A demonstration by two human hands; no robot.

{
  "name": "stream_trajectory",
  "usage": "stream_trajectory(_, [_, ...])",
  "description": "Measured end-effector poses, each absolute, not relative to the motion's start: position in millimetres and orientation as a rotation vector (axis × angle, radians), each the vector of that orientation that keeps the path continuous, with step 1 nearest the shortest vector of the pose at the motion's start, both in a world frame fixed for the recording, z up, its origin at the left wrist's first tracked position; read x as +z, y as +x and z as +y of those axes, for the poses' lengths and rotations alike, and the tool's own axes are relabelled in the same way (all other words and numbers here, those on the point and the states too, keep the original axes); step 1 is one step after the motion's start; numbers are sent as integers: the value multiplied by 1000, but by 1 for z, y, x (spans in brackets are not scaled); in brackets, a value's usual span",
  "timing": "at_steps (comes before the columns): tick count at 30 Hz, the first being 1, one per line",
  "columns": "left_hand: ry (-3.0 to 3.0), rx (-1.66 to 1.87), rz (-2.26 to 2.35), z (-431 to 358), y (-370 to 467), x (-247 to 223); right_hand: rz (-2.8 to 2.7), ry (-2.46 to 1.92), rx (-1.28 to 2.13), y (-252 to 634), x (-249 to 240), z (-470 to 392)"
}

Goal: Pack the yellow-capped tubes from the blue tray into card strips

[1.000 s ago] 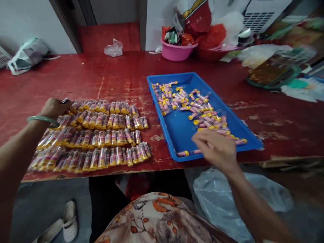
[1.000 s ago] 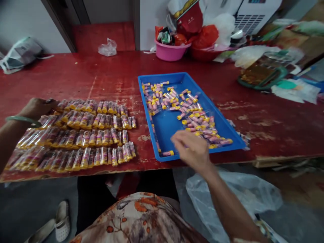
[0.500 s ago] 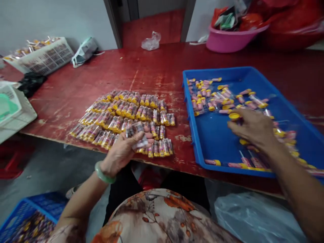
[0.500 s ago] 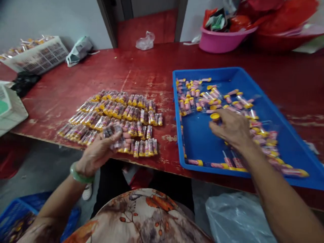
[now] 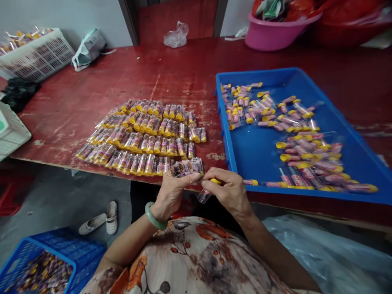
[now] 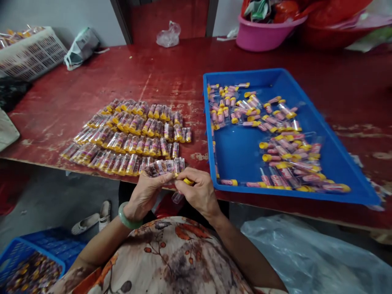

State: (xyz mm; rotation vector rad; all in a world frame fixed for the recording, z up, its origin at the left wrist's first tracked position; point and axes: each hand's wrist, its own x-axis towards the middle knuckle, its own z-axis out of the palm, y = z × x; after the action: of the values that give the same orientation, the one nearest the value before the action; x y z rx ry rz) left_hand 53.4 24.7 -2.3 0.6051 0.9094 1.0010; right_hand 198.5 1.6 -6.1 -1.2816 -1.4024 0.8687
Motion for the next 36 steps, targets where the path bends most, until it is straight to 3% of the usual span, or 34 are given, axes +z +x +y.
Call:
stream_trajectory(8, [560,889,920,27,46,-5,-1343,-1299,1092,207,-5,11])
stream_trajectory(23, [398,1078,951,16,58,-11,-1316,-1082,901,236,-22,-52])
stream_trajectory(28, [336,1038,937,9,60,-7,-1349,-1118,646,219,-20,-54])
stream_trajectory(36, [253,1056,908,2,60,1,-1547,-1112,-121,197,-29,-53])
